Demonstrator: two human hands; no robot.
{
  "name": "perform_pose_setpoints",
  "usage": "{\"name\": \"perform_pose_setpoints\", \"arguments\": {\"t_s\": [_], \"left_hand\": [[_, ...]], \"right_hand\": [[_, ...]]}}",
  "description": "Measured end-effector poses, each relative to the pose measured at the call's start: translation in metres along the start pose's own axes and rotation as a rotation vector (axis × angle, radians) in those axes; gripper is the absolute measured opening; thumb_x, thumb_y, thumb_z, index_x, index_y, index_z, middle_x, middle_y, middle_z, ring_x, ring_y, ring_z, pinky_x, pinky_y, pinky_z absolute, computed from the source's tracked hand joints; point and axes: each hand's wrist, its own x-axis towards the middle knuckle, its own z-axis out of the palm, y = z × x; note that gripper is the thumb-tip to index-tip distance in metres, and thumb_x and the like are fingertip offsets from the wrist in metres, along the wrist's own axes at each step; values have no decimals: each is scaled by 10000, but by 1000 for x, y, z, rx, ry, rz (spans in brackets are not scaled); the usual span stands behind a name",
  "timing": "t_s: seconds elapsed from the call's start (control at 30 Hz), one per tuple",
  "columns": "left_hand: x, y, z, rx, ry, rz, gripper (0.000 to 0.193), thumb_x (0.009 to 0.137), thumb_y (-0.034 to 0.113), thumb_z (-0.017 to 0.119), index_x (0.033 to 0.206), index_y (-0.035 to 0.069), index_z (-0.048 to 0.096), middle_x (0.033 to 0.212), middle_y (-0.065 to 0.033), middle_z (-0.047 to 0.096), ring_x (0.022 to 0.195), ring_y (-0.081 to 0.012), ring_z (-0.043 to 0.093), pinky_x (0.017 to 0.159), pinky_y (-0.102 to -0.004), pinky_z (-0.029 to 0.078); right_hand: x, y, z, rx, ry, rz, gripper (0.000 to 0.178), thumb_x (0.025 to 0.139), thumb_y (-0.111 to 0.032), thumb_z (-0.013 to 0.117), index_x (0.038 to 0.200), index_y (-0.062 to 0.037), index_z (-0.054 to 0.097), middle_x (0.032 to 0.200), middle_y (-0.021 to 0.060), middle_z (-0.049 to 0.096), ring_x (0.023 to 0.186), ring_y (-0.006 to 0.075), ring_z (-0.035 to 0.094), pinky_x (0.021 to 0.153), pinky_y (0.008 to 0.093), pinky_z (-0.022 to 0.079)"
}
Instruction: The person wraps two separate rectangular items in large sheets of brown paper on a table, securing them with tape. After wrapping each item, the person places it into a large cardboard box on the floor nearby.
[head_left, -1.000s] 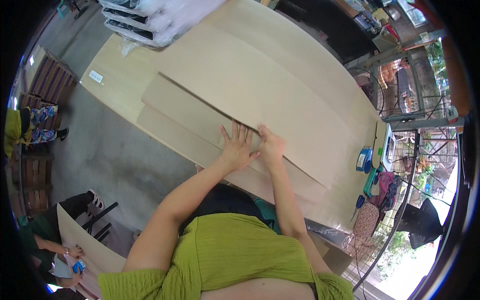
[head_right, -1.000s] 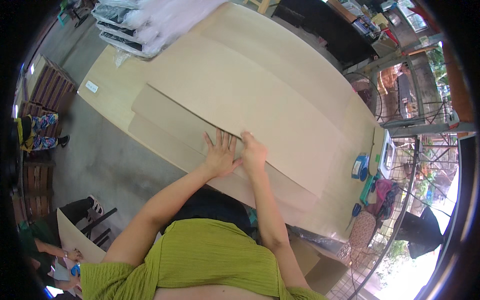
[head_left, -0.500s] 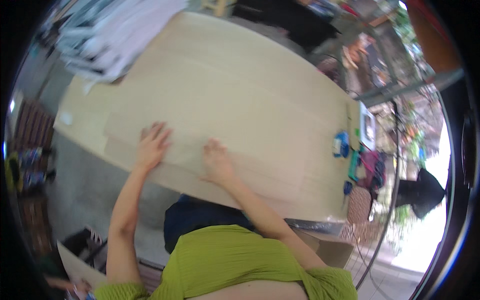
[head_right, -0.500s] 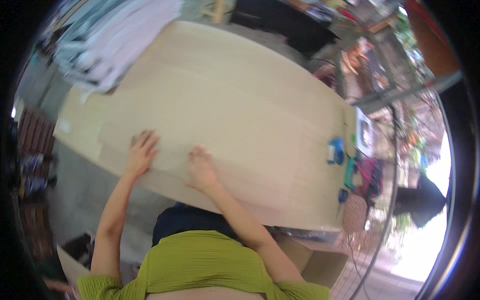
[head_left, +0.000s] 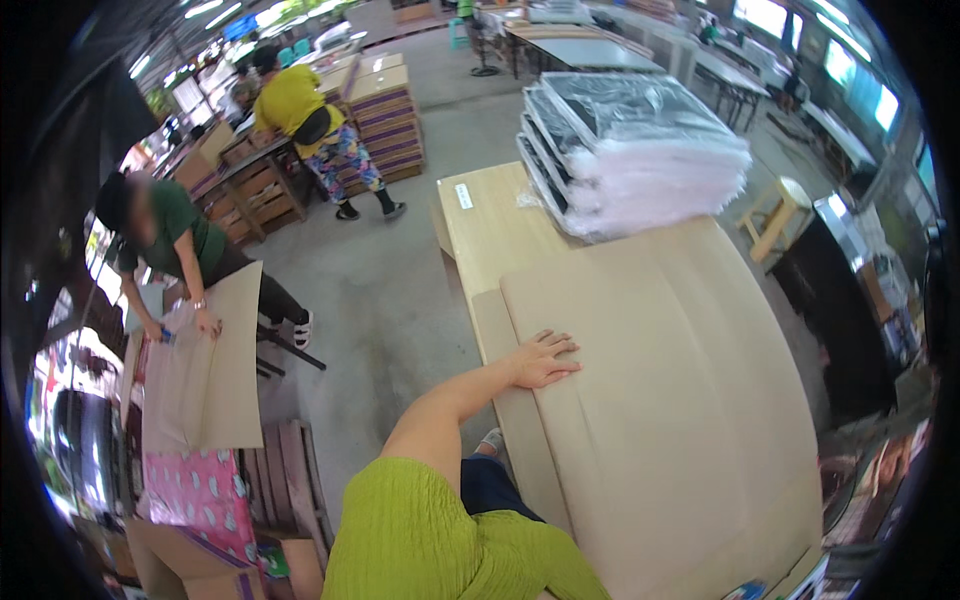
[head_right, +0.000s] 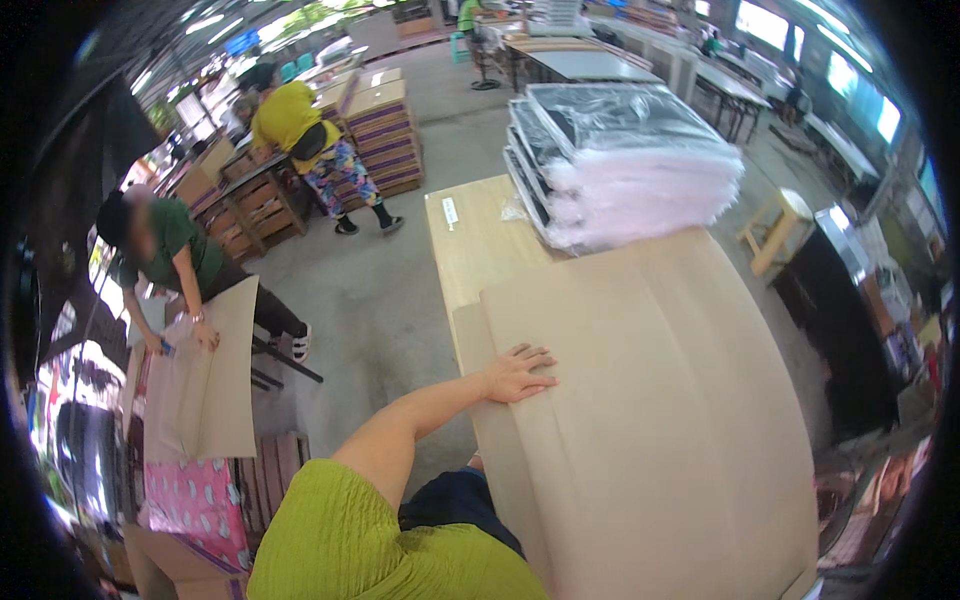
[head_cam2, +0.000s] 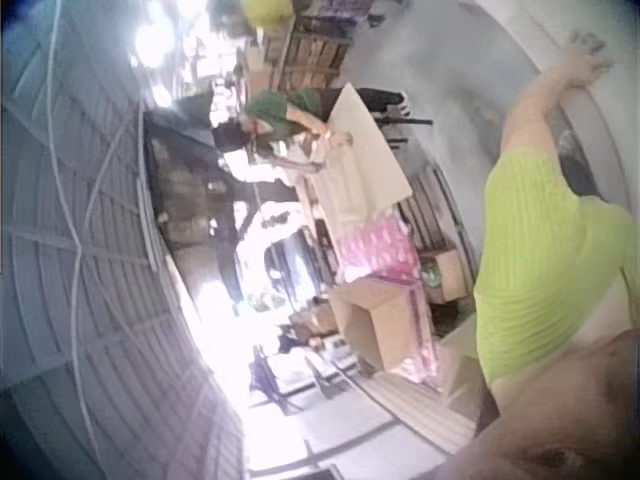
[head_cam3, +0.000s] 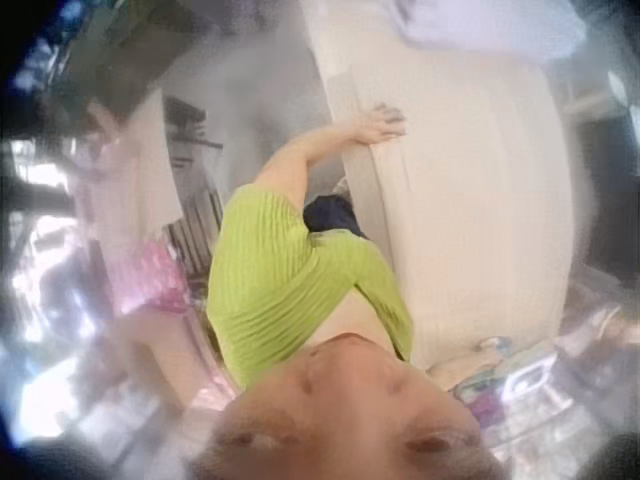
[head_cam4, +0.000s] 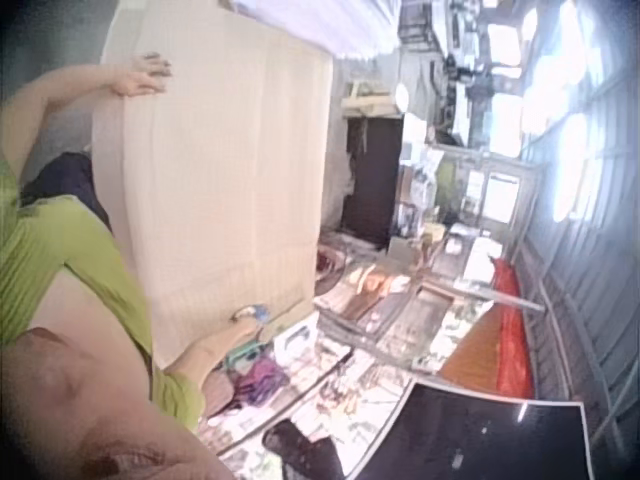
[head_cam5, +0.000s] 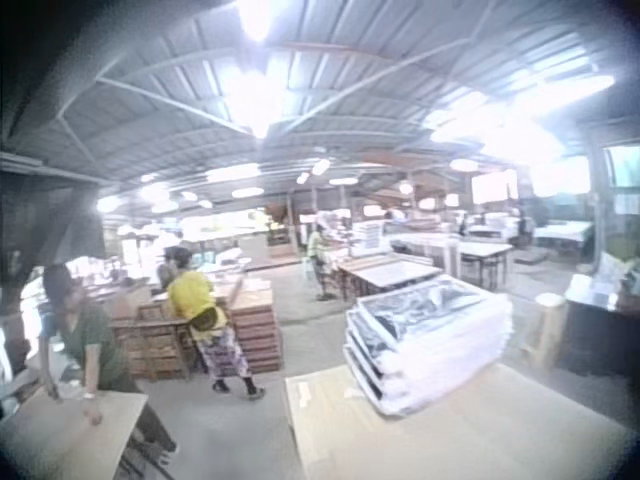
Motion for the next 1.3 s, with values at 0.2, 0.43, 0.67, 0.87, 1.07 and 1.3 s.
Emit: {"name": "perform_pose_setpoints", "arguments": {"t_s": [0.2,0.43,0.67,0.87,1.07,1.3], "left_hand": [[-12,0,3,46,62,-70,359,953,357,526,1300,314,612,1425,-172,441,1367,-375,377,1142,-533,274],[-2,-8,5,-122,116,-77,516,922,376,564,1398,180,514,1426,-203,436,1341,-415,391,1131,-505,307],[-4,-42,2,-9,109,-99,538,930,349,525,1428,150,476,1474,-193,425,1370,-362,397,1121,-519,316],[-3,-83,-21,-184,-60,-173,518,929,147,471,1445,151,430,1393,-85,546,1294,-251,499,1073,-518,328],[8,-104,-37,-300,-131,-193,756,804,19,492,1512,125,247,1311,-24,628,1216,-209,569,1041,-464,324],[2,-104,-33,-318,-50,-153,709,801,24,518,1475,86,311,1317,-28,623,1209,-232,569,1047,-471,336]], "right_hand": [[16,55,-40,-234,136,46,791,797,-246,721,1476,-22,383,1431,220,490,1299,322,495,1068,442,399],[-6,42,-79,-403,341,102,805,785,-152,727,1497,-50,365,1435,199,496,1281,302,513,1057,406,410],[-30,-188,13,-144,-71,-292,839,742,-95,736,1502,-78,380,1367,196,560,1239,318,554,1032,388,433],[11,-266,170,-272,-305,-607,798,726,-224,715,1477,-281,448,801,186,592,694,333,609,677,432,515],[49,-289,213,-512,-391,-535,773,682,-262,679,1434,-223,503,805,226,646,705,379,646,686,454,537],[74,-314,226,-715,-643,-482,665,717,-253,672,1365,-157,554,871,234,702,823,416,685,744,486,552]]}}
